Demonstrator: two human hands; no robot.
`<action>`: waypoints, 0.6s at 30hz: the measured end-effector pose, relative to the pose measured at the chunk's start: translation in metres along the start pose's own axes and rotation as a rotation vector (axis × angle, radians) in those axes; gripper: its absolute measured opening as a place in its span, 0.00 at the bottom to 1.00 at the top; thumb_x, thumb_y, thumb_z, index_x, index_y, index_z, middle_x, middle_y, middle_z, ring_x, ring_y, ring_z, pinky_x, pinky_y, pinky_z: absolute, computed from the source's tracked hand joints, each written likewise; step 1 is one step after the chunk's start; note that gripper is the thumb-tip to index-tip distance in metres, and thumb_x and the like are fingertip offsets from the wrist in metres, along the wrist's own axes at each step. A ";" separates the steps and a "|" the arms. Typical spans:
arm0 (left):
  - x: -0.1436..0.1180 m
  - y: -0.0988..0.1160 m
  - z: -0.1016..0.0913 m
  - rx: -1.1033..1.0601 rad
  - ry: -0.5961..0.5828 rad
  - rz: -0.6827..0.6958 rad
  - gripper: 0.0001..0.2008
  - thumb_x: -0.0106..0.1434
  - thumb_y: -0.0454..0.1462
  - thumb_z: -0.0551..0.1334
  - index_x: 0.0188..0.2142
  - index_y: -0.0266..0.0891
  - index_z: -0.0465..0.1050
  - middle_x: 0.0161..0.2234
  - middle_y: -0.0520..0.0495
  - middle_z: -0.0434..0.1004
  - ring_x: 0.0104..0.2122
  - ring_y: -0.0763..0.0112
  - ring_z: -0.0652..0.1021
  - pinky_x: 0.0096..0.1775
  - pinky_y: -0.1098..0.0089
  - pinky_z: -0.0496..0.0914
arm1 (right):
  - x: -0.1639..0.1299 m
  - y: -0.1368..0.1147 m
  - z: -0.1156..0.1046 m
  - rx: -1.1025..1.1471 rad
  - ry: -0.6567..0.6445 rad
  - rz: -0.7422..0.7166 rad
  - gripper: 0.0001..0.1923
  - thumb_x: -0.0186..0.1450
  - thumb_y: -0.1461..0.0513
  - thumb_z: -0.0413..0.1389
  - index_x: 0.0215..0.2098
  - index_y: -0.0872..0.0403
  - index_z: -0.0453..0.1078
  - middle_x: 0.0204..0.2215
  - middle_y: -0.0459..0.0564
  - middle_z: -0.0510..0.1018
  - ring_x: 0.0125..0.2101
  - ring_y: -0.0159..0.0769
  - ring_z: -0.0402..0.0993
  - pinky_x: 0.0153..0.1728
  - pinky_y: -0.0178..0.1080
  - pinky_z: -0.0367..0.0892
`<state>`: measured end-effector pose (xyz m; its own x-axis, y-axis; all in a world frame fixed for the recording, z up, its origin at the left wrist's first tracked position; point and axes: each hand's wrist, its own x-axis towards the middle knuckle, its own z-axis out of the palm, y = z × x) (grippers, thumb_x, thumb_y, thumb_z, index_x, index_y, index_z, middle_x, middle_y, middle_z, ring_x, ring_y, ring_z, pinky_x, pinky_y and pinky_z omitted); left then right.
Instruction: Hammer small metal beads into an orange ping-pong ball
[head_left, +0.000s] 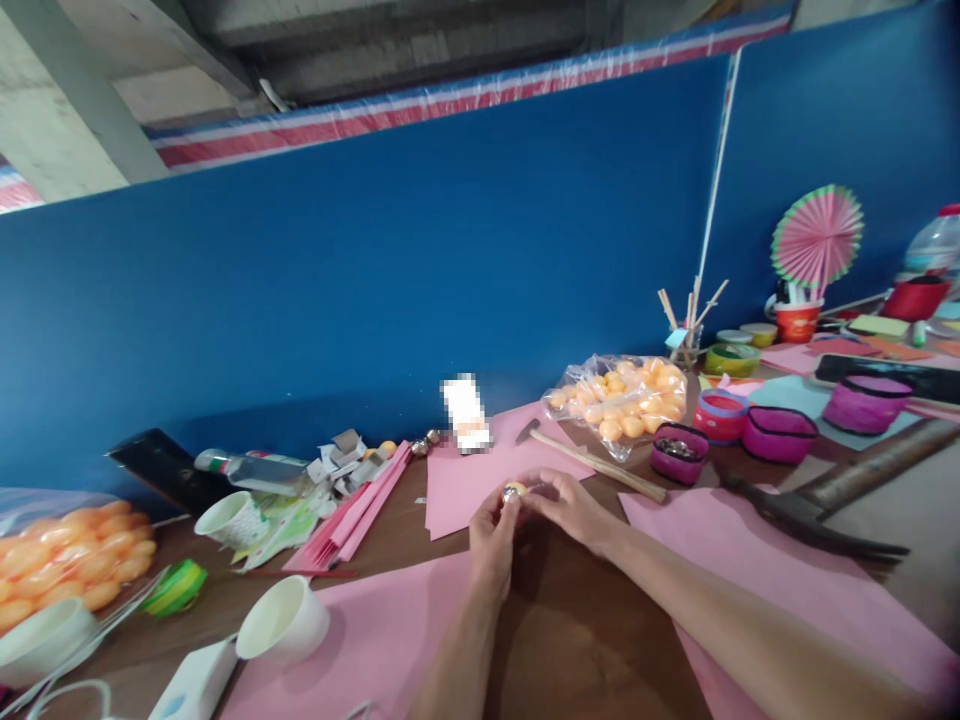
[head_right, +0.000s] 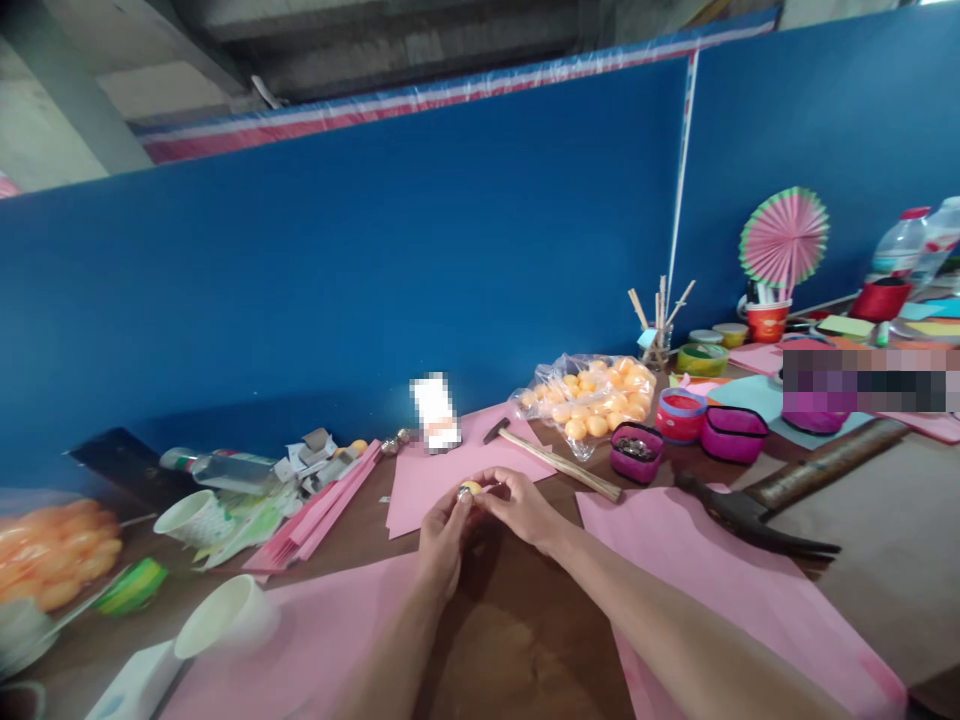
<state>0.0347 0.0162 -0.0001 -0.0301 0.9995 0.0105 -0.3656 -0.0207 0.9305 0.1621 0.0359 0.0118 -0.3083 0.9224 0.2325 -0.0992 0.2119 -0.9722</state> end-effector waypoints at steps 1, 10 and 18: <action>-0.001 0.001 0.001 0.007 0.000 0.005 0.20 0.51 0.43 0.62 0.43 0.35 0.71 0.39 0.42 0.76 0.40 0.62 0.74 0.44 0.64 0.67 | 0.000 0.000 0.000 -0.011 -0.020 -0.008 0.19 0.53 0.52 0.57 0.39 0.53 0.67 0.35 0.49 0.74 0.36 0.37 0.70 0.38 0.40 0.66; -0.001 0.001 -0.002 -0.181 0.002 -0.085 0.17 0.52 0.45 0.61 0.34 0.32 0.73 0.33 0.43 0.76 0.30 0.71 0.75 0.34 0.71 0.69 | 0.000 0.007 -0.002 -0.078 -0.001 -0.026 0.16 0.56 0.54 0.55 0.40 0.54 0.66 0.37 0.49 0.73 0.36 0.37 0.69 0.37 0.39 0.65; -0.001 0.003 -0.001 -0.226 -0.054 -0.059 0.11 0.53 0.40 0.61 0.34 0.34 0.71 0.34 0.44 0.75 0.32 0.74 0.75 0.38 0.72 0.68 | 0.000 0.003 -0.001 -0.092 -0.018 -0.062 0.16 0.54 0.58 0.57 0.40 0.54 0.65 0.37 0.49 0.73 0.37 0.37 0.69 0.38 0.38 0.65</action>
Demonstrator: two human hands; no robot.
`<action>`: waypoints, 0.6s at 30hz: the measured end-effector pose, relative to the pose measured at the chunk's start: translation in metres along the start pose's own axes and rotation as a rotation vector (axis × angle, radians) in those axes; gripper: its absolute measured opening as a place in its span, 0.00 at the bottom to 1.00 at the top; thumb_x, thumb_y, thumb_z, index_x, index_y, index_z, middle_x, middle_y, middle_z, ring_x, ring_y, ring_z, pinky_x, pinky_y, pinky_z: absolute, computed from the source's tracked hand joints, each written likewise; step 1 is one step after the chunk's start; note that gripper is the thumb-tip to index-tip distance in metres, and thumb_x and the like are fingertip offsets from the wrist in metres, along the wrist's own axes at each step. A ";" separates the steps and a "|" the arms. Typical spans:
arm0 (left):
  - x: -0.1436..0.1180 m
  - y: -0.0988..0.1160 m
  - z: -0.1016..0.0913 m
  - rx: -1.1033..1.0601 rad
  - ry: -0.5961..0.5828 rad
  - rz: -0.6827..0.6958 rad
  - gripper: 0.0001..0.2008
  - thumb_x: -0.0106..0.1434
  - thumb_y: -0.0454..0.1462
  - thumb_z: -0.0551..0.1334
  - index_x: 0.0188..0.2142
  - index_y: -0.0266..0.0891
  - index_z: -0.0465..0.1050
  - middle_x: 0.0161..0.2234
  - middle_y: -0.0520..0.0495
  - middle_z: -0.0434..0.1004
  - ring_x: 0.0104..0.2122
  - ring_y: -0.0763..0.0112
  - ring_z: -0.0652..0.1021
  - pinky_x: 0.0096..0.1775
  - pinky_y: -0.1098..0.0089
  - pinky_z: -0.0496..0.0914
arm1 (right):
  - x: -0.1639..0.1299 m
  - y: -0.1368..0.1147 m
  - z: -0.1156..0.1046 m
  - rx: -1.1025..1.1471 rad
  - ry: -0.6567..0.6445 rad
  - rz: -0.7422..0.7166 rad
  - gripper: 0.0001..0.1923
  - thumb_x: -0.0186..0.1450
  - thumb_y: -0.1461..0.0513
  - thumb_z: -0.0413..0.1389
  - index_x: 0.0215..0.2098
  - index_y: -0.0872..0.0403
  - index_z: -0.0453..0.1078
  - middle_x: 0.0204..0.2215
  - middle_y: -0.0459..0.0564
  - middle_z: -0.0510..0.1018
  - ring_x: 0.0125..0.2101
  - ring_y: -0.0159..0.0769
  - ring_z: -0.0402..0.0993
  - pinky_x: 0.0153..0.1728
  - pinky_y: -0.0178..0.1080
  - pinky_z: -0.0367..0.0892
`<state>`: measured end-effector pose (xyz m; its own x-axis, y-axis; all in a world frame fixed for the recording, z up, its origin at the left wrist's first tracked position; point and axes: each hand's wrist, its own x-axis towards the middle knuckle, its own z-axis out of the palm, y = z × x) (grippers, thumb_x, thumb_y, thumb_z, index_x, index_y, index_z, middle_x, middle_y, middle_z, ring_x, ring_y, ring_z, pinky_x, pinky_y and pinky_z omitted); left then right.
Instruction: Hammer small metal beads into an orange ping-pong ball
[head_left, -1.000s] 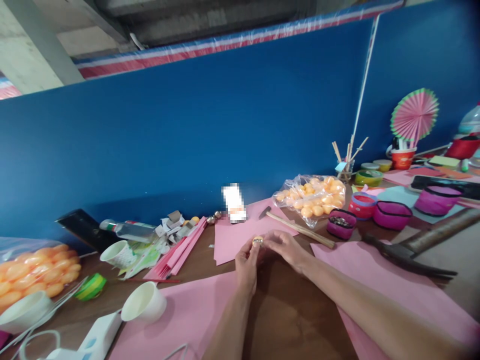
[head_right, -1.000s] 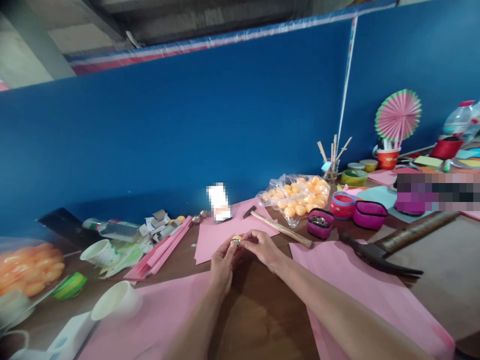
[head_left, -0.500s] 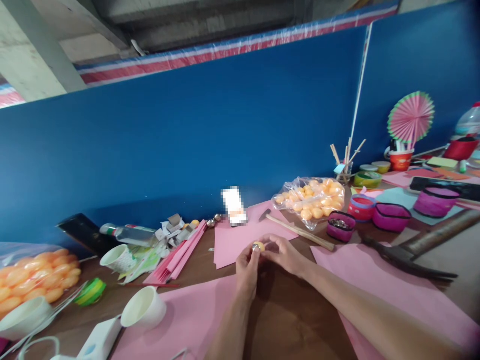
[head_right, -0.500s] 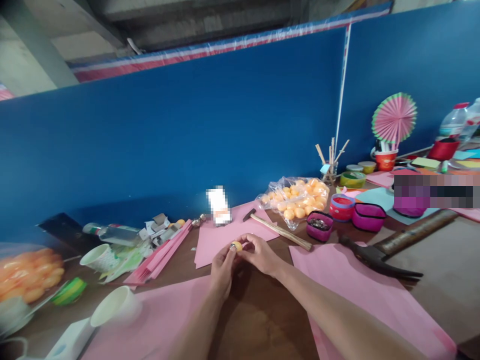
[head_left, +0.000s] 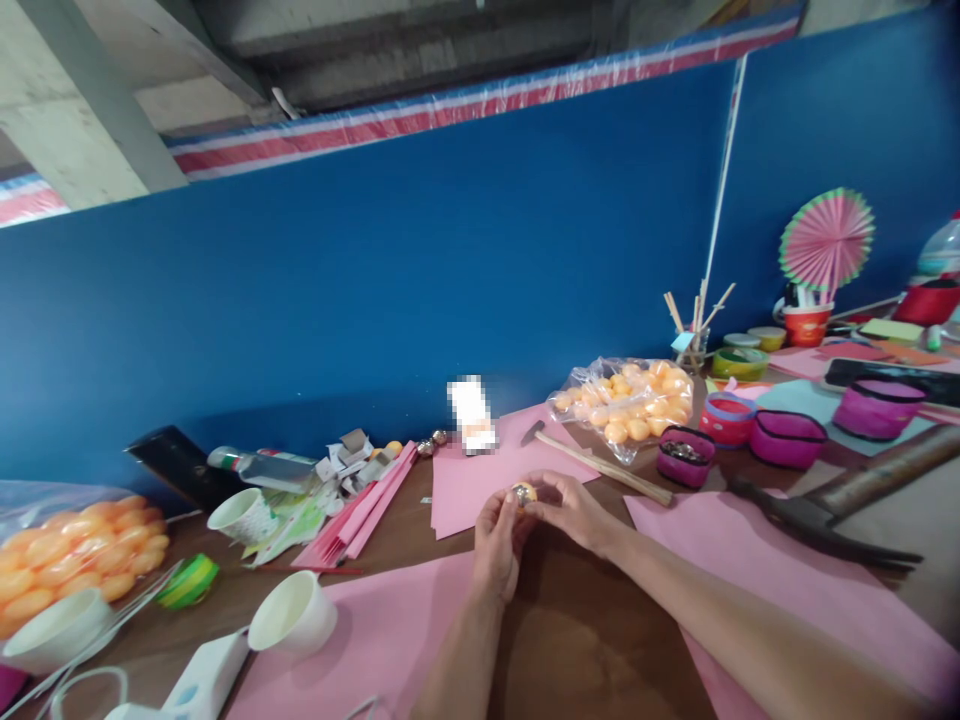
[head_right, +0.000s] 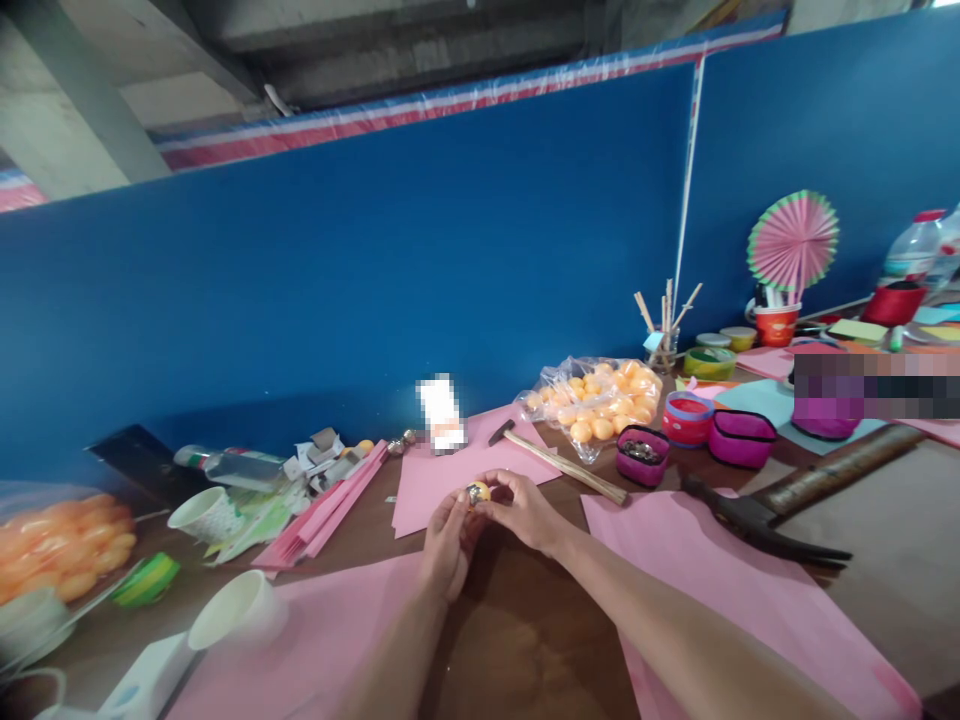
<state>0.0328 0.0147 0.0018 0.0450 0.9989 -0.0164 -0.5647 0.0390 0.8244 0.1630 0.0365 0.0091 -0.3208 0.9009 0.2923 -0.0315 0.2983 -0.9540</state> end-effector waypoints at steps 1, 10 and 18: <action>0.000 0.000 0.000 -0.004 -0.002 0.000 0.11 0.53 0.40 0.61 0.33 0.34 0.70 0.33 0.44 0.75 0.32 0.73 0.75 0.38 0.71 0.68 | 0.000 -0.001 -0.001 -0.014 0.002 -0.006 0.16 0.55 0.58 0.57 0.40 0.54 0.66 0.36 0.49 0.73 0.37 0.37 0.69 0.38 0.38 0.65; 0.000 0.002 -0.004 -0.131 0.032 -0.064 0.09 0.54 0.39 0.61 0.34 0.35 0.69 0.34 0.46 0.75 0.32 0.72 0.76 0.36 0.71 0.70 | -0.001 -0.003 -0.001 -0.048 -0.018 0.018 0.18 0.57 0.57 0.54 0.45 0.53 0.63 0.40 0.50 0.72 0.39 0.36 0.68 0.41 0.39 0.65; 0.003 0.002 -0.005 -0.198 0.037 -0.039 0.10 0.53 0.34 0.62 0.37 0.38 0.70 0.36 0.47 0.75 0.34 0.73 0.75 0.38 0.72 0.69 | -0.003 -0.006 0.003 -0.268 0.158 -0.129 0.11 0.59 0.58 0.52 0.39 0.53 0.65 0.35 0.49 0.72 0.35 0.34 0.69 0.36 0.37 0.66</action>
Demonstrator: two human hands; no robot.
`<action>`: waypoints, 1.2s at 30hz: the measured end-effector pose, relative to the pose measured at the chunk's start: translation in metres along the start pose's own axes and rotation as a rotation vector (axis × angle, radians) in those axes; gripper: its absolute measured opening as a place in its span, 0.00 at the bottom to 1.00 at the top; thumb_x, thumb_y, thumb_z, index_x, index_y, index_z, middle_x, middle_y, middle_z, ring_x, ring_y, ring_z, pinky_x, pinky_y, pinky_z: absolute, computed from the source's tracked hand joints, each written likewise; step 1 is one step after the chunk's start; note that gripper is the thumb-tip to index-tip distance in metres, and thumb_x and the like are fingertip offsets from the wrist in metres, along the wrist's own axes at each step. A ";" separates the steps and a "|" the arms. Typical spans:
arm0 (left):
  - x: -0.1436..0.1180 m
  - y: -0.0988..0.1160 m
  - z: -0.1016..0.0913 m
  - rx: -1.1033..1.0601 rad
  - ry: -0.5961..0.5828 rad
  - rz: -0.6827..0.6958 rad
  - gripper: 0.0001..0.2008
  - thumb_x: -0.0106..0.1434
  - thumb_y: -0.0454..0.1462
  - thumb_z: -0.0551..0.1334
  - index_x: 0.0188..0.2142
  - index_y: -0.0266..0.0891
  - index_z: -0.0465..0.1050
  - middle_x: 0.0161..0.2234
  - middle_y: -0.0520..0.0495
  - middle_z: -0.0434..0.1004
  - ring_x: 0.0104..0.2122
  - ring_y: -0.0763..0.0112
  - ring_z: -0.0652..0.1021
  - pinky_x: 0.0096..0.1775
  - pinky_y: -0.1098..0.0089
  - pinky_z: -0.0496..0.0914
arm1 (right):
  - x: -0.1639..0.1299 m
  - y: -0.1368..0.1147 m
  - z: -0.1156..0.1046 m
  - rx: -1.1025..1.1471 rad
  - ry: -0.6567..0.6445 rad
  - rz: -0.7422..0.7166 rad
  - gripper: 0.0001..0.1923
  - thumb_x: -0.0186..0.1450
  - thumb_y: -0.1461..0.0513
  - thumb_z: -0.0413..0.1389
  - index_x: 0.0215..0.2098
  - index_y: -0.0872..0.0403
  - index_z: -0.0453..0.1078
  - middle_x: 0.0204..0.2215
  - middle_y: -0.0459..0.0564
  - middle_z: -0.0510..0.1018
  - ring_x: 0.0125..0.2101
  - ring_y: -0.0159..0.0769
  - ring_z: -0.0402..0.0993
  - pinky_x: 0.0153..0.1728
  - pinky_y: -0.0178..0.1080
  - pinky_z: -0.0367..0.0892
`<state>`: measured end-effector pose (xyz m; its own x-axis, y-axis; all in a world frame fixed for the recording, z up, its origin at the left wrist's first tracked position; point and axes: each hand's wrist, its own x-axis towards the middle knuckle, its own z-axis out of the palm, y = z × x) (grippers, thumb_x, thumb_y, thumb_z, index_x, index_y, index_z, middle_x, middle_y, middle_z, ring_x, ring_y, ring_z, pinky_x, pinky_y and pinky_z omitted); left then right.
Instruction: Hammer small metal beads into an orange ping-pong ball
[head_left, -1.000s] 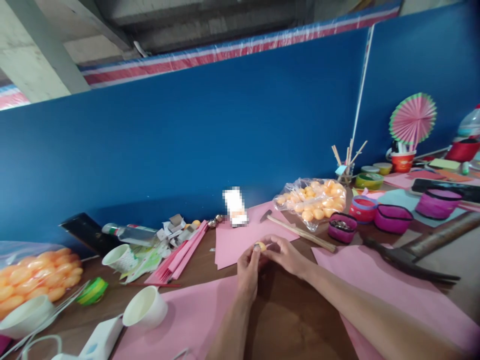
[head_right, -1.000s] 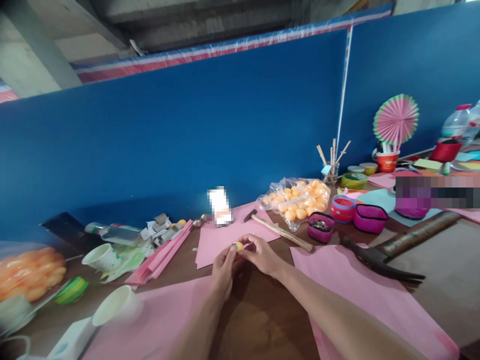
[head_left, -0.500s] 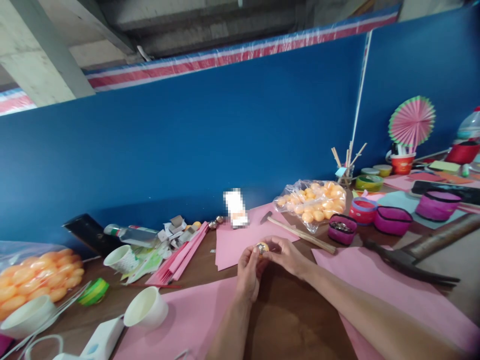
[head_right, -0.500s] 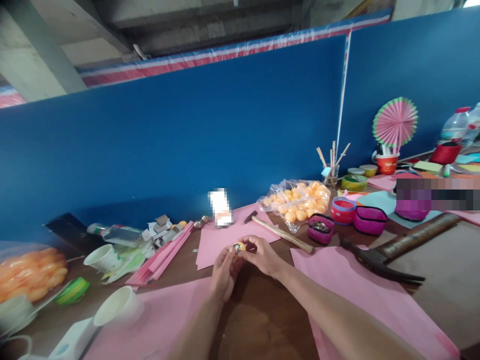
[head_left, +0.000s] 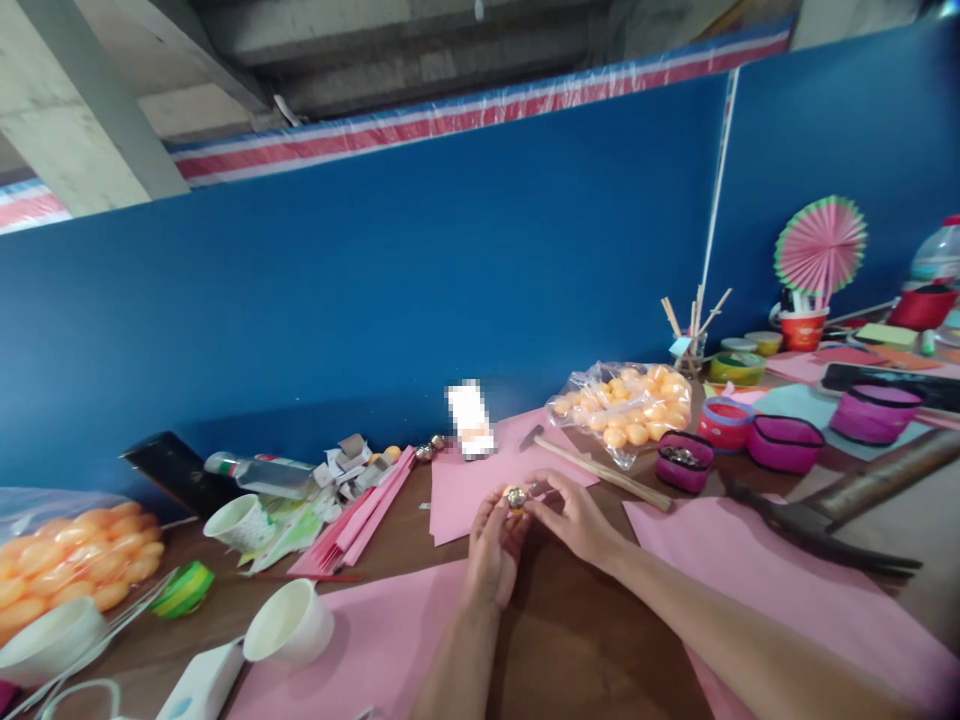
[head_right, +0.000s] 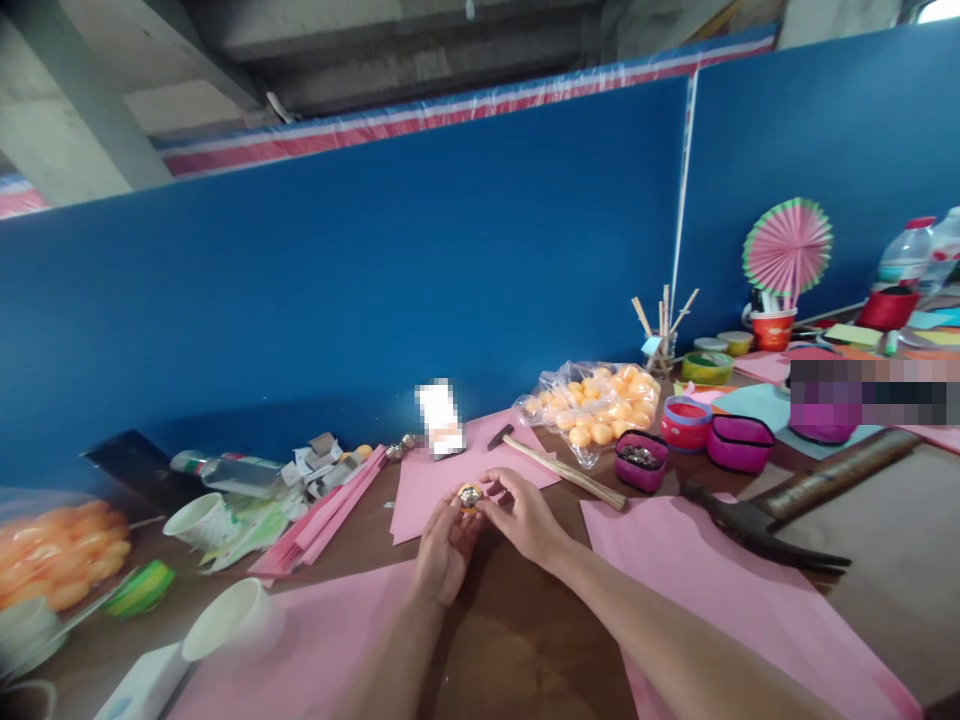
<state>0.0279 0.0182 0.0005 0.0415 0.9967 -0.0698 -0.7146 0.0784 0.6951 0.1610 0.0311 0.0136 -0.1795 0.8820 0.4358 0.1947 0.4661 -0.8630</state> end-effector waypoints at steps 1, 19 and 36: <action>0.000 0.000 0.000 0.001 -0.010 -0.007 0.12 0.53 0.34 0.62 0.39 0.38 0.70 0.37 0.46 0.75 0.35 0.72 0.75 0.38 0.72 0.69 | 0.000 0.000 0.000 -0.021 -0.006 -0.035 0.10 0.59 0.59 0.52 0.39 0.53 0.66 0.36 0.50 0.72 0.35 0.34 0.69 0.36 0.37 0.66; -0.002 0.001 0.000 0.039 0.002 -0.032 0.13 0.53 0.36 0.61 0.39 0.35 0.71 0.36 0.43 0.76 0.34 0.70 0.76 0.36 0.72 0.69 | -0.003 -0.003 0.001 -0.084 -0.025 -0.193 0.11 0.60 0.62 0.52 0.41 0.51 0.66 0.38 0.50 0.72 0.38 0.34 0.69 0.38 0.37 0.67; 0.001 0.001 -0.003 0.013 0.016 -0.037 0.11 0.54 0.39 0.61 0.36 0.36 0.70 0.35 0.44 0.75 0.34 0.69 0.76 0.41 0.67 0.69 | 0.001 0.009 -0.008 -0.330 0.090 -0.258 0.11 0.61 0.61 0.49 0.42 0.51 0.67 0.39 0.50 0.74 0.40 0.36 0.69 0.41 0.39 0.65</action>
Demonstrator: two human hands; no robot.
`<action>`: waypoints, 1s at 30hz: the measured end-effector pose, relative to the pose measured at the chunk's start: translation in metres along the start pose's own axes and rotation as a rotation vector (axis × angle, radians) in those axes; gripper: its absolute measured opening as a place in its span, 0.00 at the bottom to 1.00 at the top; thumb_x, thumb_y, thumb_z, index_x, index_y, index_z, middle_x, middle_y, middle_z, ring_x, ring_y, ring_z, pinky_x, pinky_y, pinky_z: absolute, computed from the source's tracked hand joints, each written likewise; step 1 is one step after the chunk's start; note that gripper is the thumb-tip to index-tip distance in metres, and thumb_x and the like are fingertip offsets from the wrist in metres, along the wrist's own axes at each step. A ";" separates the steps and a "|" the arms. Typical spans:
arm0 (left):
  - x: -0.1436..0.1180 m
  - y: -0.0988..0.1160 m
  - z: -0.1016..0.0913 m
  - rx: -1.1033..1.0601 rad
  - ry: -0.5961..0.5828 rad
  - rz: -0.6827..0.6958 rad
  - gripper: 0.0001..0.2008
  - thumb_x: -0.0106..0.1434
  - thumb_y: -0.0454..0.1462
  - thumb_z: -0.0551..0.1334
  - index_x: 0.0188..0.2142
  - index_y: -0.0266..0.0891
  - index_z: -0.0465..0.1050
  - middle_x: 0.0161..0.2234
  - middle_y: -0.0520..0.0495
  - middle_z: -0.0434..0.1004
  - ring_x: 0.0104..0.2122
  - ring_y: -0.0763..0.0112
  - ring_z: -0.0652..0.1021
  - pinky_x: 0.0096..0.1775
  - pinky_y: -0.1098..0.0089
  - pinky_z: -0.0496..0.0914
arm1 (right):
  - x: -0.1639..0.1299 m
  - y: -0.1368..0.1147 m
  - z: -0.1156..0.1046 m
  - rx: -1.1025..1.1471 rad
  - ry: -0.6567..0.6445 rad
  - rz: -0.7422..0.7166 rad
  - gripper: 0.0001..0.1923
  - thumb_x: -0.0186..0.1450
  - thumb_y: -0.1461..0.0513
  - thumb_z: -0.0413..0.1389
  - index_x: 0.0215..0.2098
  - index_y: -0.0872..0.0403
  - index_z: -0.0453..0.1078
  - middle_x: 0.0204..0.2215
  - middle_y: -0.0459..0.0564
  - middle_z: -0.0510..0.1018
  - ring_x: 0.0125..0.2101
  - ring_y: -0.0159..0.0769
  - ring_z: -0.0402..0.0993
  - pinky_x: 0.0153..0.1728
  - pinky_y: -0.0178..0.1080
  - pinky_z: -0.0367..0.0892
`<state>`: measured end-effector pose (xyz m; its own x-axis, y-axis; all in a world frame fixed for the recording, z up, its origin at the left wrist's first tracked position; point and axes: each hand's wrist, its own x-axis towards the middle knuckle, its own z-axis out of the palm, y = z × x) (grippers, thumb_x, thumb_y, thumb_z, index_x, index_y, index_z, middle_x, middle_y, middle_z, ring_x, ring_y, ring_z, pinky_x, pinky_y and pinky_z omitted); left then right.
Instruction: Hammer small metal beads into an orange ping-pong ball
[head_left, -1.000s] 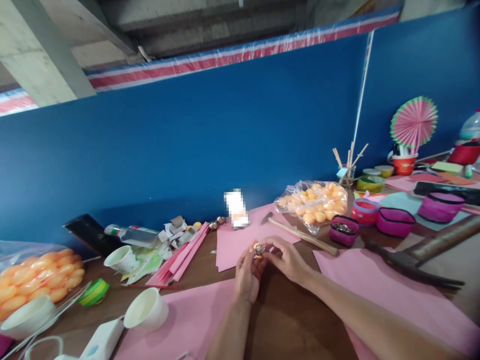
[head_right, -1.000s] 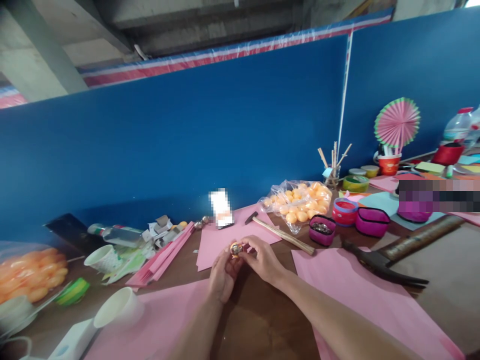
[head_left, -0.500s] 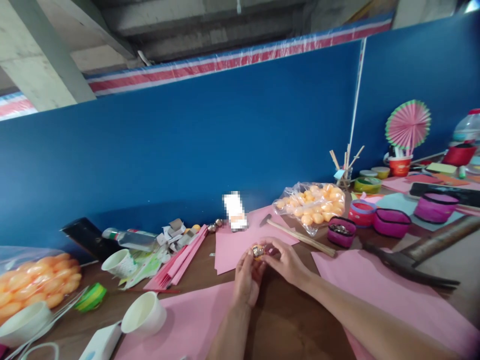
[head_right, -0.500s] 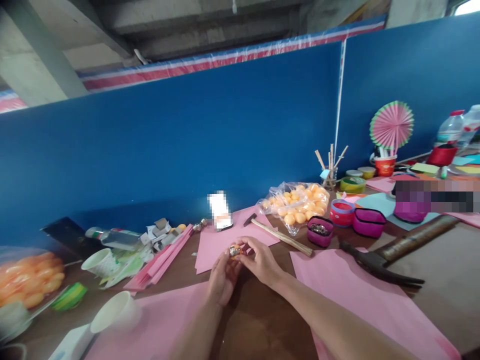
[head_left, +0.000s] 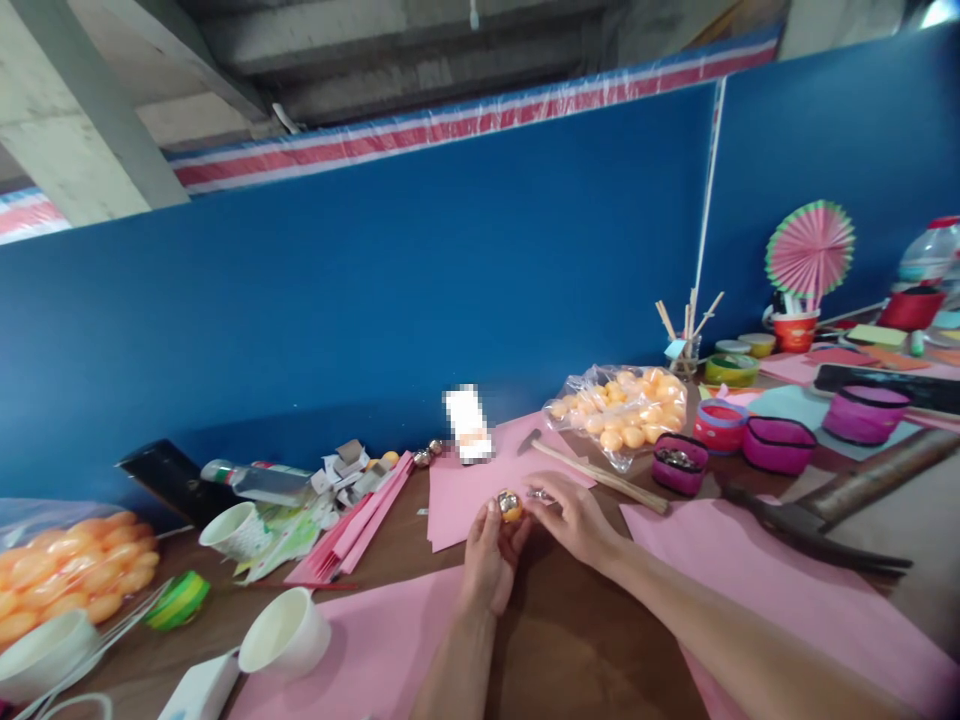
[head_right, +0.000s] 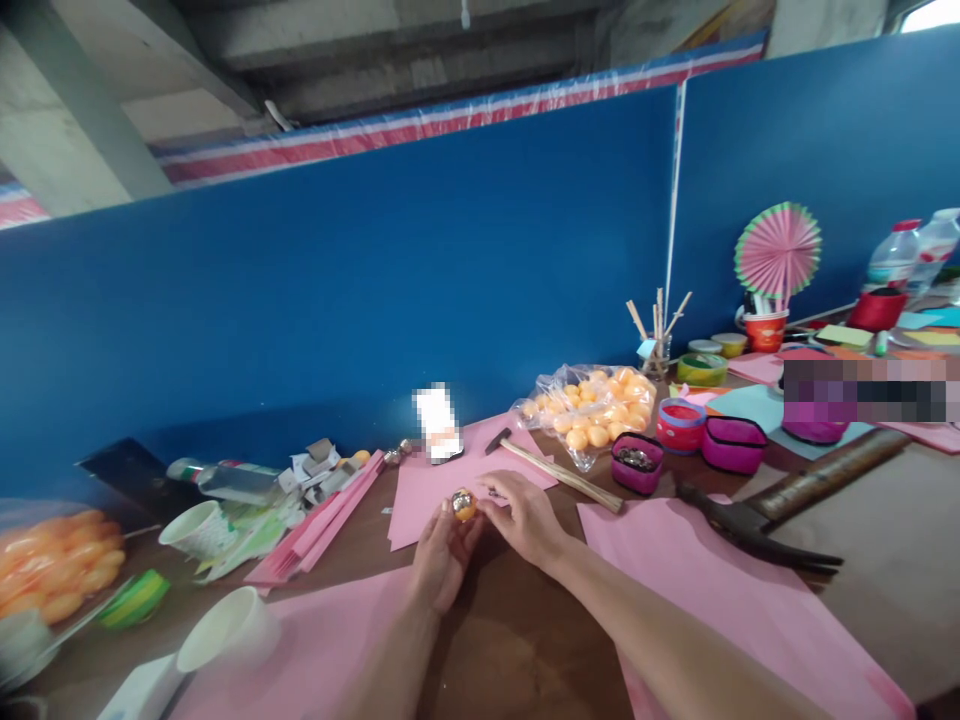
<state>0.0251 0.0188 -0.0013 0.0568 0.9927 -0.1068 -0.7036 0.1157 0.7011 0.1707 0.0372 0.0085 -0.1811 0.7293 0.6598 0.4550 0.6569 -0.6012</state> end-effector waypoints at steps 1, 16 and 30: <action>0.001 0.000 -0.001 -0.012 0.025 -0.005 0.12 0.54 0.39 0.61 0.37 0.35 0.70 0.35 0.43 0.75 0.35 0.68 0.76 0.40 0.67 0.70 | 0.001 0.005 -0.002 -0.031 0.024 0.047 0.12 0.62 0.61 0.47 0.42 0.52 0.66 0.39 0.51 0.74 0.38 0.36 0.70 0.39 0.39 0.66; -0.002 0.001 -0.001 0.124 0.083 0.102 0.21 0.54 0.50 0.56 0.40 0.37 0.66 0.21 0.53 0.66 0.16 0.82 0.64 0.17 0.79 0.58 | 0.004 0.031 -0.016 -0.439 -0.231 0.127 0.09 0.60 0.63 0.47 0.30 0.54 0.70 0.26 0.48 0.75 0.30 0.34 0.70 0.33 0.34 0.60; -0.004 0.003 0.007 0.188 0.046 0.101 0.21 0.52 0.49 0.59 0.40 0.38 0.68 0.27 0.50 0.69 0.21 0.79 0.69 0.24 0.76 0.64 | 0.006 0.032 -0.013 -0.317 -0.169 0.218 0.06 0.55 0.66 0.49 0.26 0.55 0.68 0.24 0.47 0.74 0.26 0.33 0.69 0.28 0.34 0.61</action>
<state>0.0276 0.0149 0.0062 -0.0426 0.9974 -0.0579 -0.5595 0.0241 0.8284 0.1956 0.0598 -0.0007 -0.1793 0.8829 0.4340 0.7395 0.4119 -0.5325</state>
